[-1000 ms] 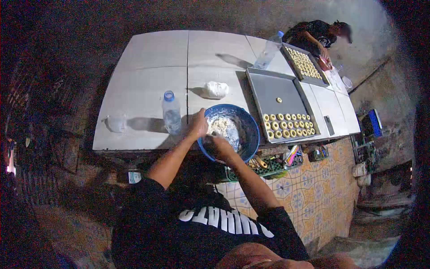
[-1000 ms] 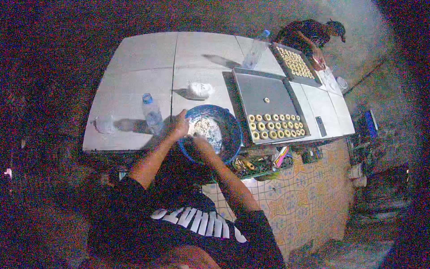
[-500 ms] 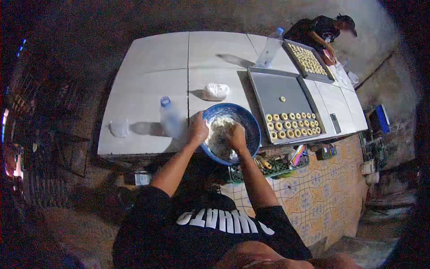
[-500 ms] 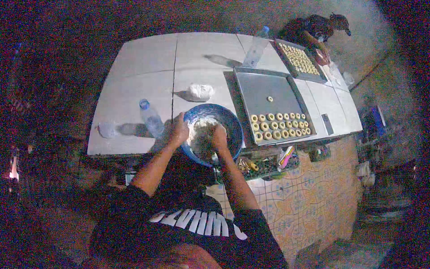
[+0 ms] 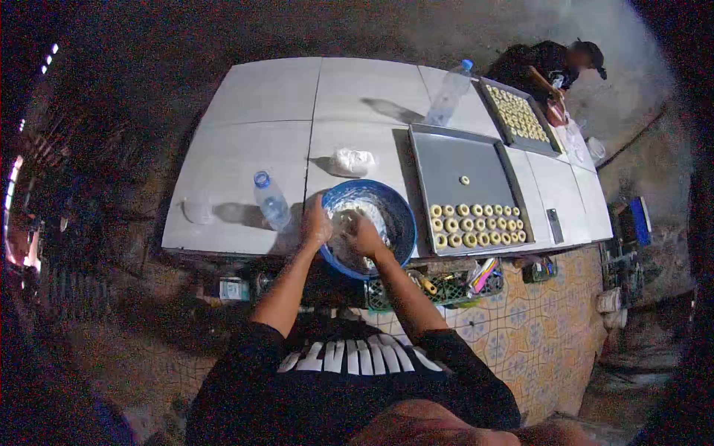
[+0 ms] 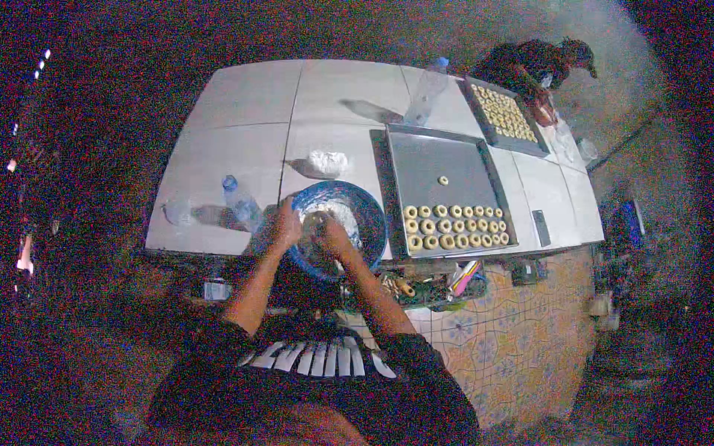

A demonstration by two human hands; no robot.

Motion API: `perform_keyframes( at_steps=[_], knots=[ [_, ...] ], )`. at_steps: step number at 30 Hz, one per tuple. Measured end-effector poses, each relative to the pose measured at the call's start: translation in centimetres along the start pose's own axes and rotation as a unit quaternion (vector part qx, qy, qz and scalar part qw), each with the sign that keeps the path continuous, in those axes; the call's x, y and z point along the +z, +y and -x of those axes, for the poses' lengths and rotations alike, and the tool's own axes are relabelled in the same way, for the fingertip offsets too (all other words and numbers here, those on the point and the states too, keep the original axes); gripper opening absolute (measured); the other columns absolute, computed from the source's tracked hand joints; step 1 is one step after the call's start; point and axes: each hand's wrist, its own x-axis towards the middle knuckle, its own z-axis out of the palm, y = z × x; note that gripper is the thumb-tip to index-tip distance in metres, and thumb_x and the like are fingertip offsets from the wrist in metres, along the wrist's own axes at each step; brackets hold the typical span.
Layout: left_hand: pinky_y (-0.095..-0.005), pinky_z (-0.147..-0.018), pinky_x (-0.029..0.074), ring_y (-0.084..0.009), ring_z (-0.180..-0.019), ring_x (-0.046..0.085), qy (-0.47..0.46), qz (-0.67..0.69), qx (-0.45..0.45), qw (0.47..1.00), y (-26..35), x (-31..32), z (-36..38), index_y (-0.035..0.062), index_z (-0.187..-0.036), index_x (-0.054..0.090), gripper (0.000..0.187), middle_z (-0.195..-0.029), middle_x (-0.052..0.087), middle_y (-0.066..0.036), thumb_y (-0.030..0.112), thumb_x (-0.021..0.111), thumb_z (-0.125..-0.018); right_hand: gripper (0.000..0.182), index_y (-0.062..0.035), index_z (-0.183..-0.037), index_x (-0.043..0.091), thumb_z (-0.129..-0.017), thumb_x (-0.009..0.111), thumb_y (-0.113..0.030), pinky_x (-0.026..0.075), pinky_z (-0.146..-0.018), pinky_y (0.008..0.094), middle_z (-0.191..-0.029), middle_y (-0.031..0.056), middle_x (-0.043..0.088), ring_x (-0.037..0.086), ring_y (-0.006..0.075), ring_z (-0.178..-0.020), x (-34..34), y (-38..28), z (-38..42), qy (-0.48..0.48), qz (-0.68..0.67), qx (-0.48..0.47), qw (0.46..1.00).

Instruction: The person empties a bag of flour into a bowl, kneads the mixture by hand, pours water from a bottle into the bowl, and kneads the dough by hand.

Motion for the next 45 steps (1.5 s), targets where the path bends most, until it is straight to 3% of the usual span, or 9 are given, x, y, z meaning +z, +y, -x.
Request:
perform_keyframes(
  at_steps=[3, 6, 11, 13, 19, 23, 27, 38, 45],
  knots=[
    [-0.0434, -0.081, 0.047, -0.0355, -0.096, 0.06, 0.069, -0.23, 0.221, 0.945, 5.8, -1.3, 3.9, 0.0011, -0.132, 0.041, 0.047, -0.11, 0.058, -0.024, 0.005, 0.052, -0.087, 0.044, -0.0003, -0.113, 0.059, -0.069, 0.067, -0.004, 0.05, -0.072, 0.0387, -0.09, 0.0209, 0.064, 0.063, 0.0307, -0.081, 0.2, 1.0, -0.1, 0.034, -0.041, 0.028, 0.998],
    [-0.0453, -0.085, 0.046, -0.0382, -0.102, 0.058, 0.089, -0.173, 0.198, 0.961, 6.9, -1.5, 4.9, 0.0009, -0.131, 0.042, 0.044, -0.115, 0.056, -0.024, 0.007, 0.052, -0.088, 0.026, 0.0024, -0.094, 0.065, -0.068, 0.066, -0.004, 0.049, -0.072, 0.0401, -0.088, 0.0223, 0.067, 0.063, 0.0377, -0.081, 0.4, 3.1, -0.6, 0.01, -0.07, 0.099, 0.993],
    [-0.048, -0.09, 0.044, -0.0416, -0.107, 0.056, 0.115, -0.18, 0.115, 0.97, 9.5, -3.6, 8.4, 0.0016, -0.129, 0.043, 0.049, -0.116, 0.057, -0.024, 0.017, 0.06, -0.086, 0.021, 0.0018, -0.089, 0.065, -0.074, 0.067, -0.012, 0.05, -0.072, 0.0409, -0.086, 0.0227, 0.066, 0.063, 0.039, -0.077, -0.8, 3.6, -0.4, 0.079, 0.124, -0.057, 0.988],
    [-0.0477, -0.091, 0.044, -0.042, -0.106, 0.056, 0.07, -0.161, 0.056, 0.983, 10.2, -4.7, 9.0, 0.0019, -0.13, 0.042, 0.051, -0.114, 0.058, -0.024, 0.018, 0.061, -0.086, 0.019, 0.0013, -0.088, 0.067, -0.079, 0.065, -0.015, 0.051, -0.072, 0.0391, -0.078, 0.0183, 0.067, 0.065, 0.0361, -0.078, -1.9, 1.6, -1.9, -0.037, 0.102, 0.05, 0.993],
    [-0.0408, -0.06, 0.046, -0.0271, -0.059, 0.06, 0.088, -0.185, 0.103, 0.973, 8.7, -11.6, 10.3, -0.0026, -0.067, 0.059, 0.022, -0.065, 0.058, -0.021, 0.016, 0.063, -0.079, 0.029, 0.0023, -0.092, 0.069, -0.084, 0.067, -0.025, 0.051, -0.07, 0.0343, -0.083, 0.0183, 0.069, 0.068, 0.0241, -0.076, -3.2, -0.1, -2.4, -0.035, -0.011, 0.084, 0.996],
    [-0.036, -0.068, 0.049, -0.0233, -0.071, 0.061, 0.202, -0.123, 0.209, 0.949, 7.9, -15.7, 8.5, 0.0012, -0.078, 0.06, 0.018, -0.082, 0.062, -0.012, 0.01, 0.075, -0.074, 0.029, 0.0053, -0.094, 0.068, -0.085, 0.067, -0.022, 0.051, -0.071, 0.0327, -0.084, 0.0167, 0.07, 0.067, 0.0219, -0.074, -2.9, 0.8, -2.8, -0.016, -0.04, 0.077, 0.996],
    [-0.0357, -0.09, 0.046, -0.0234, -0.101, 0.056, 0.146, -0.057, 0.224, 0.962, 11.8, -16.8, 7.5, 0.003, -0.127, 0.034, 0.075, -0.111, 0.056, -0.013, 0.009, 0.081, -0.069, 0.025, 0.0064, -0.099, 0.067, -0.086, 0.064, -0.015, 0.05, -0.074, 0.0311, -0.091, 0.0134, 0.071, 0.064, 0.0176, -0.078, -2.5, 5.1, -2.7, -0.028, -0.125, 0.12, 0.985],
    [-0.0352, -0.081, 0.051, -0.0215, -0.094, 0.063, 0.042, 0.008, 0.192, 0.981, 14.6, -13.2, 4.8, 0.005, -0.113, 0.052, 0.054, -0.101, 0.065, -0.01, 0.007, 0.08, -0.067, 0.009, 0.0009, -0.088, 0.066, -0.082, 0.067, -0.006, 0.053, -0.073, 0.0294, -0.086, 0.006, 0.067, 0.063, 0.0149, -0.078, -6.7, -2.0, 0.6, 0.022, -0.265, 0.191, 0.945],
    [-0.0428, -0.08, 0.049, -0.0328, -0.09, 0.063, 0.015, -0.238, 0.311, 0.92, 16.9, -11.8, 4.1, 0.0107, -0.116, 0.052, 0.062, -0.093, 0.065, -0.014, 0.013, 0.082, -0.062, 0.012, 0.0011, -0.09, 0.065, -0.078, 0.066, -0.001, 0.049, -0.077, 0.0267, -0.087, 0.0026, 0.067, 0.061, 0.0119, -0.081, -8.2, -3.8, 2.7, 0.084, -0.188, 0.175, 0.963]
  ],
)
